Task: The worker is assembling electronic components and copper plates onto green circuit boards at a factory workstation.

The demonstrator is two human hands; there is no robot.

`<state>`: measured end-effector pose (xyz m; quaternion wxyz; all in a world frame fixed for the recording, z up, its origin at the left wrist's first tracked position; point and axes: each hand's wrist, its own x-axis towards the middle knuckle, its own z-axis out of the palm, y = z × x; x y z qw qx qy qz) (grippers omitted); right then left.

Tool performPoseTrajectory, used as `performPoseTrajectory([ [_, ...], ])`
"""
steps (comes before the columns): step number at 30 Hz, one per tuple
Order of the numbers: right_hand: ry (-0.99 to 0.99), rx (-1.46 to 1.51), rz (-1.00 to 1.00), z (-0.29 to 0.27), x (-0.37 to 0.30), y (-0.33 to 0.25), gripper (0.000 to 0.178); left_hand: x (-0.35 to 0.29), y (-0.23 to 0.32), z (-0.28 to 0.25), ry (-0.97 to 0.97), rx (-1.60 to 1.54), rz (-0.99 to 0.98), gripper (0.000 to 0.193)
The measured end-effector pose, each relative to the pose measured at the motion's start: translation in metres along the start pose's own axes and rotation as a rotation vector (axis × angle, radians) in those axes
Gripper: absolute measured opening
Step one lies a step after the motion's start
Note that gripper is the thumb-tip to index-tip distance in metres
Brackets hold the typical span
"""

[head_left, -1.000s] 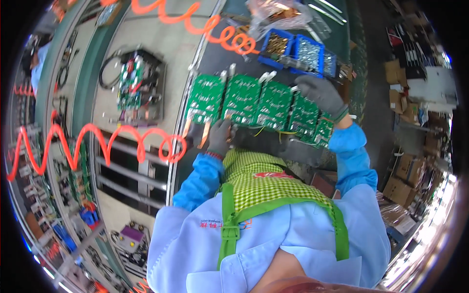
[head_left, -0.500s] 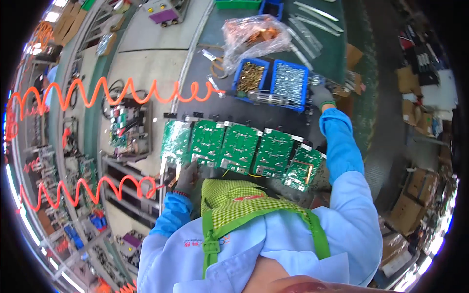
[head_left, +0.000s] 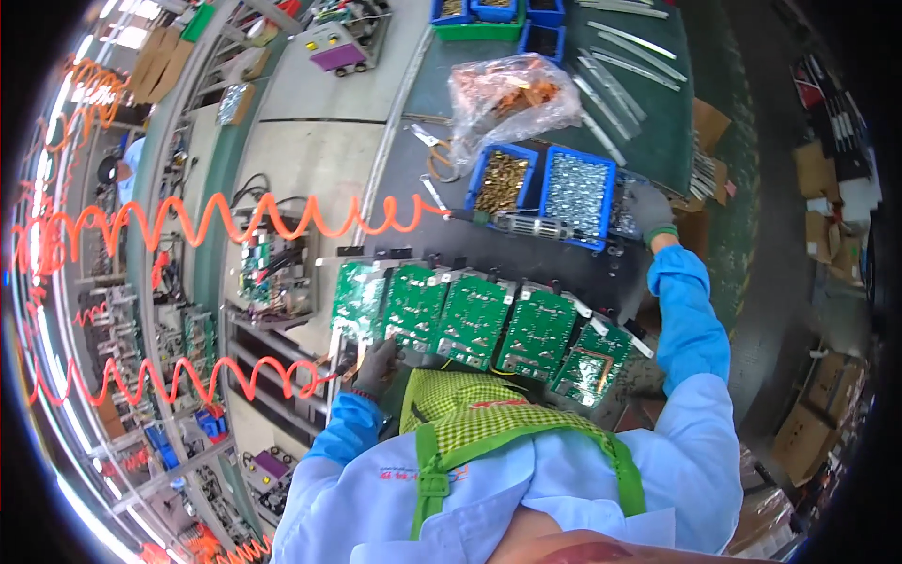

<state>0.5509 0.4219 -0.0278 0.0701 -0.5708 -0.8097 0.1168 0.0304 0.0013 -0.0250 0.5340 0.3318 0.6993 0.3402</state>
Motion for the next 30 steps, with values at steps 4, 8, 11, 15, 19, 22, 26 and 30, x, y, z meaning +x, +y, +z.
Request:
performPoseTrajectory([
  [4,-0.09,-0.117,-0.043,0.038,-0.015,0.044,0.017,0.006,0.064,0.039,0.137,-0.469,-0.438,0.027],
  [8,-0.129,-0.052,0.134,0.031,-0.007,0.012,0.019,-0.009,0.057,0.03,0.034,0.223,0.156,0.031],
  [11,0.014,0.062,-0.036,0.007,0.008,-0.009,0.017,-0.01,0.062,0.032,0.132,-0.468,-0.427,0.027],
  [15,-0.144,0.079,-0.137,0.009,0.01,-0.052,0.024,-0.006,0.058,0.032,0.122,-0.496,-0.429,0.025],
  [19,-0.342,-0.166,-0.086,0.032,0.014,-0.088,0.027,-0.005,0.058,0.034,0.152,-0.474,-0.416,0.027],
  [22,-0.283,-0.165,-0.099,0.042,0.014,-0.089,0.025,0.0,0.043,0.029,0.098,-0.437,-0.37,0.032],
  [26,-0.205,-0.146,-0.152,0.039,0.016,-0.092,0.022,0.0,0.04,0.032,0.152,-0.49,-0.341,0.034],
  [30,-0.094,0.037,0.007,0.025,0.01,-0.083,0.021,-0.001,0.048,0.035,0.128,-0.461,-0.32,0.034],
])
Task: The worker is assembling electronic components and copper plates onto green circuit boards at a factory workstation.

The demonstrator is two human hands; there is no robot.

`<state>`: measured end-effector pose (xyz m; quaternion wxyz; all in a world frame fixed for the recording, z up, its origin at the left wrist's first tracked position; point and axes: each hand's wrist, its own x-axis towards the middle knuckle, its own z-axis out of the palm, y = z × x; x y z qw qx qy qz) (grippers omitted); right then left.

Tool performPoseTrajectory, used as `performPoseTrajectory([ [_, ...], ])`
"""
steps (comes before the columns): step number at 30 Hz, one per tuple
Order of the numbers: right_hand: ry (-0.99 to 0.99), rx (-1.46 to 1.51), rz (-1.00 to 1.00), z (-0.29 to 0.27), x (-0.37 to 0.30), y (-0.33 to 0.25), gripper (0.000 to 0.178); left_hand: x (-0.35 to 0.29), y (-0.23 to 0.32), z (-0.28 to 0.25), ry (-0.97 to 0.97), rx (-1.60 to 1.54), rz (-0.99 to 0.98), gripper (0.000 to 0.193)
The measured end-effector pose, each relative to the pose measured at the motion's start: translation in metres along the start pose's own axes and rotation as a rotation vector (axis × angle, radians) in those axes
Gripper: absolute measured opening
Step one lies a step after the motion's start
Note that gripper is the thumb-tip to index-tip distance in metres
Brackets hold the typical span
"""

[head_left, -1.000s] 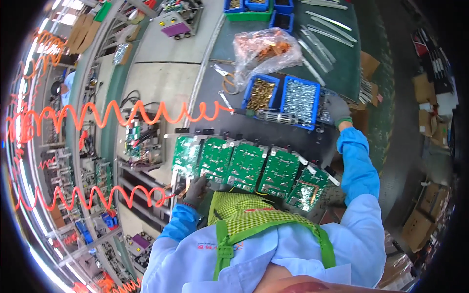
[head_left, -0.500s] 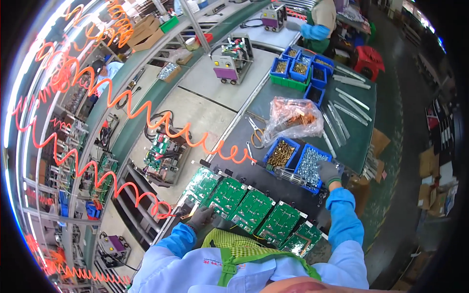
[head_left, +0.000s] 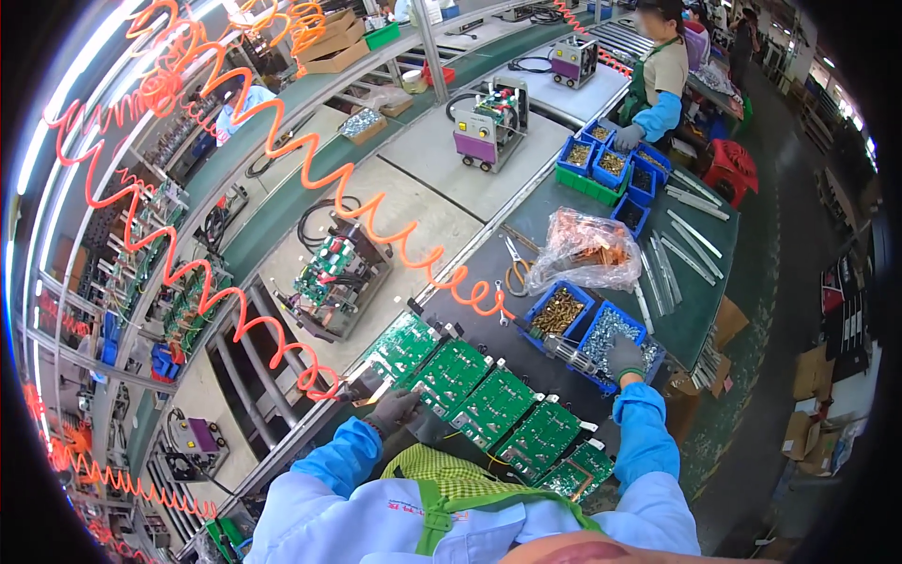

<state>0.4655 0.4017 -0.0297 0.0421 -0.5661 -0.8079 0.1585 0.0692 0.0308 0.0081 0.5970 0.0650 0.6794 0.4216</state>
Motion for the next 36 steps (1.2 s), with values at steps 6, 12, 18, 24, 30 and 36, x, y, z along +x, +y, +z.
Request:
performPoseTrajectory([
  [6,0.146,0.002,0.032,-0.046,-0.021,-0.01,0.021,-0.012,0.015,0.014,-0.023,-0.123,-0.044,0.026],
  [12,0.292,0.56,-0.395,-0.178,-0.104,-0.227,0.019,-0.011,0.007,-0.001,-0.141,-0.251,0.008,0.02],
  [18,-0.049,0.576,-0.663,-0.043,-0.166,-0.354,0.021,-0.002,-0.008,-0.006,-0.268,-0.316,0.184,0.018],
  [24,-0.173,0.362,-0.579,0.051,-0.158,-0.376,0.024,0.004,-0.005,-0.012,-0.279,-0.225,0.034,0.015],
  [30,-0.252,0.27,-0.599,0.061,-0.153,-0.373,0.022,0.021,-0.016,-0.018,-0.469,-0.119,0.192,0.026],
  [36,-0.18,0.336,-0.597,0.062,-0.157,-0.365,0.021,0.015,-0.009,-0.025,-0.23,0.824,1.195,0.023],
])
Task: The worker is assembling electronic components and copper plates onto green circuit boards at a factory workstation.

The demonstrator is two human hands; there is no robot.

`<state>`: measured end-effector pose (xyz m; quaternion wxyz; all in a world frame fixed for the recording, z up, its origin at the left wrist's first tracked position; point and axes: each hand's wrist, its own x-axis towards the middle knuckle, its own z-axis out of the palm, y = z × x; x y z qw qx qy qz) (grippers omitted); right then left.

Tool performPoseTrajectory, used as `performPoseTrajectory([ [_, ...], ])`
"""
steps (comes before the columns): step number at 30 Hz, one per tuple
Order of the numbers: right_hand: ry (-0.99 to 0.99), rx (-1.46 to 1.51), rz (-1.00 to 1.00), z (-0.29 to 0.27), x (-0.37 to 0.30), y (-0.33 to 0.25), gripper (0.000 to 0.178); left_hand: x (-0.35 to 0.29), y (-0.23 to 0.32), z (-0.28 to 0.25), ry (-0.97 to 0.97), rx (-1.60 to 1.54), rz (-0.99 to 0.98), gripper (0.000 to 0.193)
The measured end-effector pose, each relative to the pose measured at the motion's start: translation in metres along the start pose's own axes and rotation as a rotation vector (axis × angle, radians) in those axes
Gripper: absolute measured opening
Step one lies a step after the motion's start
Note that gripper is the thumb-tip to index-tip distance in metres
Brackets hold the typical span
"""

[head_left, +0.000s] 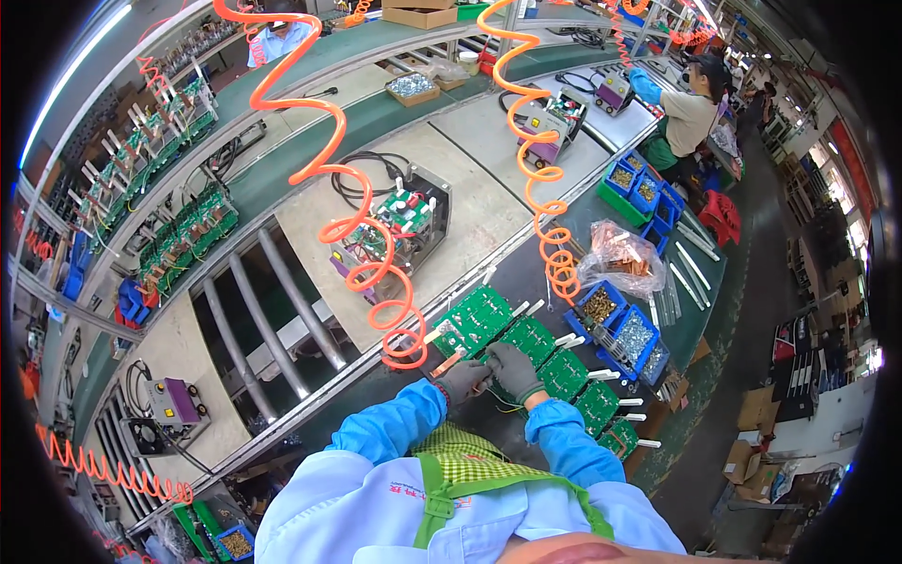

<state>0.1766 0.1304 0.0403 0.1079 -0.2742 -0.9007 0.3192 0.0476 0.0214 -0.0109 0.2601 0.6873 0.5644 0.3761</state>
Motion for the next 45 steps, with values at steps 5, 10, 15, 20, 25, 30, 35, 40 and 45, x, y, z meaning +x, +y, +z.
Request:
performPoseTrajectory([
  [5,0.023,0.032,0.047,0.001,0.004,-0.001,0.023,0.005,0.014,-0.001,0.094,-1.405,-0.93,0.016],
  [10,0.058,0.096,0.139,0.0,0.004,0.007,0.021,0.011,0.026,-0.008,0.083,-1.373,-0.956,0.017],
  [15,0.126,0.2,0.1,-0.01,0.002,-0.002,0.018,0.009,0.018,-0.002,0.086,-1.311,-0.976,0.019],
  [20,-0.013,0.049,0.149,-0.008,-0.006,-0.006,0.016,0.007,0.019,-0.001,0.105,-1.289,-0.874,0.016],
  [25,-0.011,-0.016,0.168,-0.002,-0.006,-0.006,0.017,-0.001,-0.002,0.015,0.083,-0.978,-0.594,0.012],
  [30,-0.118,-0.205,0.148,-0.002,0.0,-0.01,0.017,0.001,0.017,-0.005,-0.022,-0.25,-0.275,0.022],
  [35,0.034,-0.22,0.027,0.001,-0.011,-0.012,0.014,-0.004,0.008,0.004,0.064,-0.161,-0.121,0.019],
  [40,0.038,-0.134,-0.054,-0.002,-0.013,-0.005,0.011,-0.003,0.013,-0.004,0.007,-0.168,-0.13,0.011],
  [45,0.03,-0.185,-0.089,-0.003,-0.012,-0.01,0.01,-0.003,0.017,-0.007,0.011,-0.702,-0.378,0.013],
])
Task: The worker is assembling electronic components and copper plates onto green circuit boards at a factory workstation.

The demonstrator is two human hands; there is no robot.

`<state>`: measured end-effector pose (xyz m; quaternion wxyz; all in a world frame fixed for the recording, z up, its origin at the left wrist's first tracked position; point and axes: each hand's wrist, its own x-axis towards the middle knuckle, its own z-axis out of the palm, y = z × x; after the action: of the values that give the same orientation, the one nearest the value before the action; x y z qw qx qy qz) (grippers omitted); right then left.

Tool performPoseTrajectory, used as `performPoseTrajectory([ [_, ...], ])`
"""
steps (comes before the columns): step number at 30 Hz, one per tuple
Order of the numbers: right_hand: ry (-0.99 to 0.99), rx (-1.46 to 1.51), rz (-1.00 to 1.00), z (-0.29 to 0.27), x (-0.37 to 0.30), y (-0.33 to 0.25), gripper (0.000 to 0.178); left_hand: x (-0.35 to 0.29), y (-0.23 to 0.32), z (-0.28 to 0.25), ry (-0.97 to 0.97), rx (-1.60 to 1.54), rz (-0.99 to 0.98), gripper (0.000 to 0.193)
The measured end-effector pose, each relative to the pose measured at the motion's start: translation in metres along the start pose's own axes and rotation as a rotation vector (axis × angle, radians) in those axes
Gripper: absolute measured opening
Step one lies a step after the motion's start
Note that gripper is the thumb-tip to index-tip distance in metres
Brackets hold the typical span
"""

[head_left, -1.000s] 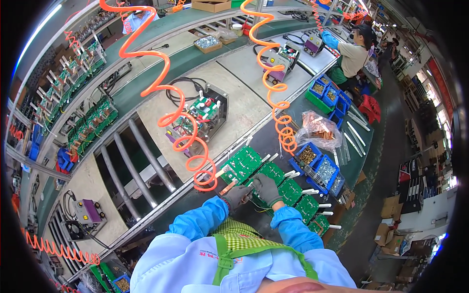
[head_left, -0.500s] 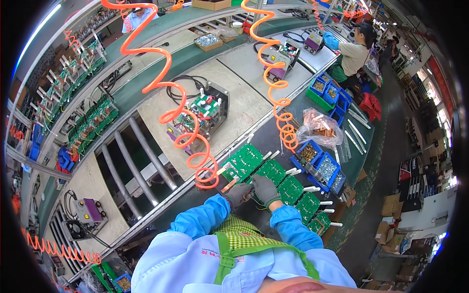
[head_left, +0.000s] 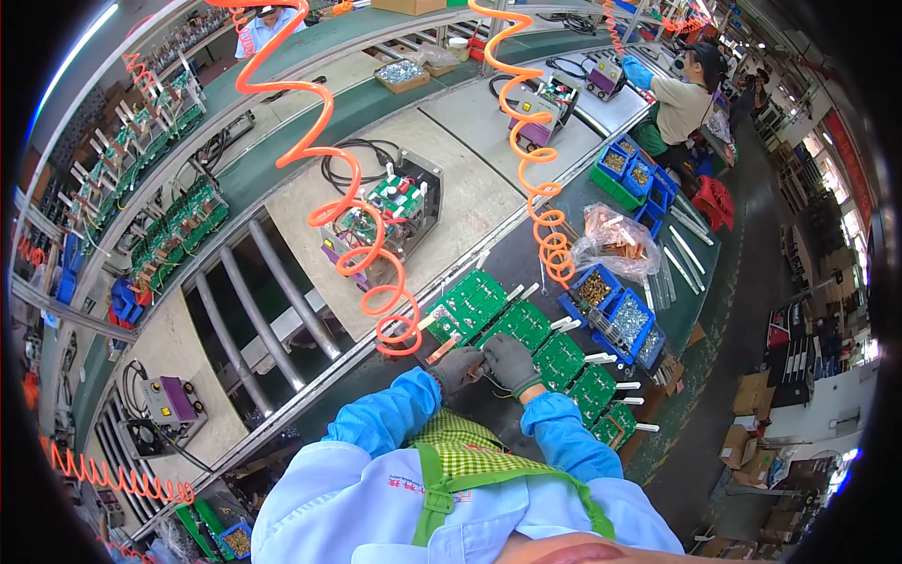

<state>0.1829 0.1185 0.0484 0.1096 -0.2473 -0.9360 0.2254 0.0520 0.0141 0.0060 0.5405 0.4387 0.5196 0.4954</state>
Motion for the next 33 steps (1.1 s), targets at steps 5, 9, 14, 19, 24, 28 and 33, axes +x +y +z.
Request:
performPoseTrajectory([
  [5,0.006,0.022,0.033,0.004,0.0,0.001,0.012,0.007,-0.007,0.006,0.148,-0.918,-0.499,0.008],
  [9,-0.049,-0.019,0.089,0.0,0.001,-0.004,0.014,0.006,-0.005,0.007,0.125,-0.739,-0.455,0.002],
  [14,0.02,-0.089,0.176,0.013,0.001,-0.007,0.013,0.007,-0.009,0.008,0.127,-0.578,-0.407,0.004],
  [19,0.085,0.015,0.131,0.023,-0.005,0.004,0.015,0.007,-0.013,0.008,0.144,-0.577,-0.401,0.009],
  [24,0.069,0.081,0.08,0.017,-0.004,0.003,0.015,0.007,-0.01,0.011,0.167,-0.529,-0.336,0.01],
  [28,0.088,0.0,0.224,0.022,-0.004,-0.001,0.018,0.008,-0.012,0.012,0.162,-0.573,-0.382,0.011],
  [33,0.155,-0.048,0.245,0.025,-0.004,-0.007,0.021,0.01,-0.06,0.004,0.098,0.061,0.105,0.016],
])
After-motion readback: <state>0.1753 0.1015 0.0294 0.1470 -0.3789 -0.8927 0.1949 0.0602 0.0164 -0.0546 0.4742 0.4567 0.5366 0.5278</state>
